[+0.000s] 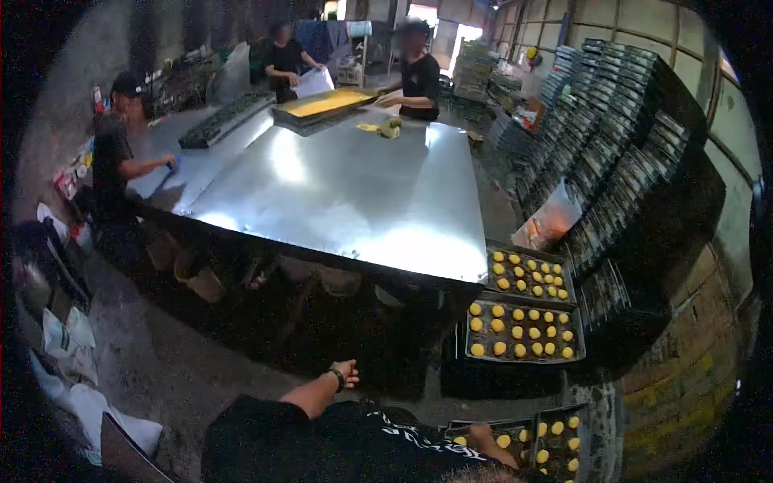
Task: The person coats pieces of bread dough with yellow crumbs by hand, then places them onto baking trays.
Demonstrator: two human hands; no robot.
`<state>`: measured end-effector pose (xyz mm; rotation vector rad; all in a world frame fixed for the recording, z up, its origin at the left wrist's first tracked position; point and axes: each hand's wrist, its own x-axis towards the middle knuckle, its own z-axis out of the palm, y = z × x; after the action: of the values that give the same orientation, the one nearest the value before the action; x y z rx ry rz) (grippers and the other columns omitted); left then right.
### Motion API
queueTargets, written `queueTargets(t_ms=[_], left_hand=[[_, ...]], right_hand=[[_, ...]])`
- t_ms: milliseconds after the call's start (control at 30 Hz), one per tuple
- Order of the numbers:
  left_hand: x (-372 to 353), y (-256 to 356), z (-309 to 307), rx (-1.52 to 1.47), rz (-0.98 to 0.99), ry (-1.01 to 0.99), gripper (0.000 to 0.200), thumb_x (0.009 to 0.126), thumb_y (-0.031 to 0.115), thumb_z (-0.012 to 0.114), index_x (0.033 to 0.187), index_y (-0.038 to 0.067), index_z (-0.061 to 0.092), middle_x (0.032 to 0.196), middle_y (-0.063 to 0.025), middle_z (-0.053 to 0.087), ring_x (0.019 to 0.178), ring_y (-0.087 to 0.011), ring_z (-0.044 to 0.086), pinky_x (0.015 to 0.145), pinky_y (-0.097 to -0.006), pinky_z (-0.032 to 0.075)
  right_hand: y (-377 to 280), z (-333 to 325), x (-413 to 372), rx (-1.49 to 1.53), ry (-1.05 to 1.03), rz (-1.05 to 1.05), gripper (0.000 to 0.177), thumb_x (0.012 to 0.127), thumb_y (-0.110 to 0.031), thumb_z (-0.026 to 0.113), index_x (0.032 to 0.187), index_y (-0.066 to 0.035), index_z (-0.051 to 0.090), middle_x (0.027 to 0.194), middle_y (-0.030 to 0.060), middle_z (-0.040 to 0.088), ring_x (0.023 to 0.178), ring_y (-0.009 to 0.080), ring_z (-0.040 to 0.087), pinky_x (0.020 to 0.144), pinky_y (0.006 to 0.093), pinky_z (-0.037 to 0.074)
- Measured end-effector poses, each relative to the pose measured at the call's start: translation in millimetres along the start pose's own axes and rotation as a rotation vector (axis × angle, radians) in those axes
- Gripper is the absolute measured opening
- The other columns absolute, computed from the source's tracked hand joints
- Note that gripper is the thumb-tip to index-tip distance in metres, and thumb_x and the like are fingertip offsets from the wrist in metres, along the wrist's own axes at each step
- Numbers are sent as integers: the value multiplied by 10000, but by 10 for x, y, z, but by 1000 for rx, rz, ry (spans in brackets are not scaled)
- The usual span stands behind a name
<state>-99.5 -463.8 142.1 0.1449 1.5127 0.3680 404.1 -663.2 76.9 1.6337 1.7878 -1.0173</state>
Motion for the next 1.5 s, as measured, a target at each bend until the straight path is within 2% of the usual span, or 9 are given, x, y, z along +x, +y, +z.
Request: queueTargets(t_ms=[100, 200, 467, 633, 900, 1167, 1300, 1367, 1500], left_hand=[[136, -437, -353, -162, 23, -138, 300, 882, 311, 533, 1104, 113, 577, 849, -73, 637, 645, -216, 607, 580, -396, 469], [297, -407, -624, 292, 15, 375, 366, 910, 315, 456, 1179, 77, 527, 994, -129, 614, 682, -217, 580, 610, -390, 447], [-56, -300, 240, 205, 115, 184, 327, 944, 212, 377, 1219, 112, 525, 924, -115, 619, 546, -189, 497, 490, -363, 412], [-445, 28, 1234, 8, 103, 132, 316, 944, 171, 379, 1213, 137, 541, 733, -75, 587, 483, -181, 477, 452, -360, 389], [270, 76, 1030, 183, -44, 142, 224, 917, 256, 443, 1003, 108, 587, 737, -88, 586, 568, -251, 523, 573, -417, 438], [2261, 1156, 2131, 188, -59, 2, 360, 889, 397, 471, 839, 67, 605, 810, -80, 620, 687, -222, 553, 671, -389, 447], [2057, 2573, 4135, 1281, 521, -331, 404, 875, 406, 505, 884, 26, 642, 842, -62, 647, 754, -199, 589, 715, -364, 453], [2323, 2499, 4959, 1321, 608, -604, 409, 867, 400, 523, 899, 15, 659, 860, -60, 658, 787, -185, 602, 744, -348, 454], [3112, 2582, 6331, 1113, 206, -574, 283, 871, 300, 541, 903, 39, 647, 817, -47, 641, 750, -159, 587, 711, -302, 457]], right_hand=[[140, 388, -374, 499, 44, -16, 398, 780, -398, 603, 996, -64, 579, 961, 115, 596, 883, 245, 570, 747, 434, 463], [-38, 601, -570, 1483, 197, 158, 317, 793, -339, 603, 839, -28, 560, 891, 73, 561, 883, 213, 528, 728, 417, 443], [297, 590, -619, 679, 87, 120, 280, 774, -319, 589, 953, -104, 608, 915, 34, 628, 845, 221, 579, 741, 399, 460], [473, 439, -485, 862, 123, 179, 278, 784, -304, 587, 954, -85, 611, 925, 65, 628, 856, 230, 584, 759, 390, 462], [371, 437, -177, 1016, 233, 217, 276, 800, -281, 583, 956, -55, 616, 941, 116, 627, 874, 245, 593, 787, 375, 464], [2253, -645, 1467, 918, 109, 365, 275, 816, -258, 578, 958, -26, 621, 957, 167, 627, 891, 260, 601, 815, 361, 466], [2900, -2093, 2118, 854, 379, 423, 298, 799, -251, 618, 993, -26, 624, 968, 159, 639, 909, 243, 610, 830, 337, 466], [3052, -3207, 1916, 1154, 610, 574, 307, 782, -249, 646, 1001, -35, 630, 949, 129, 652, 897, 229, 618, 823, 325, 471], [3678, -3843, 2449, 1399, 730, 437, 297, 788, -261, 642, 985, -40, 638, 964, 102, 655, 886, 201, 624, 806, 312, 478]])
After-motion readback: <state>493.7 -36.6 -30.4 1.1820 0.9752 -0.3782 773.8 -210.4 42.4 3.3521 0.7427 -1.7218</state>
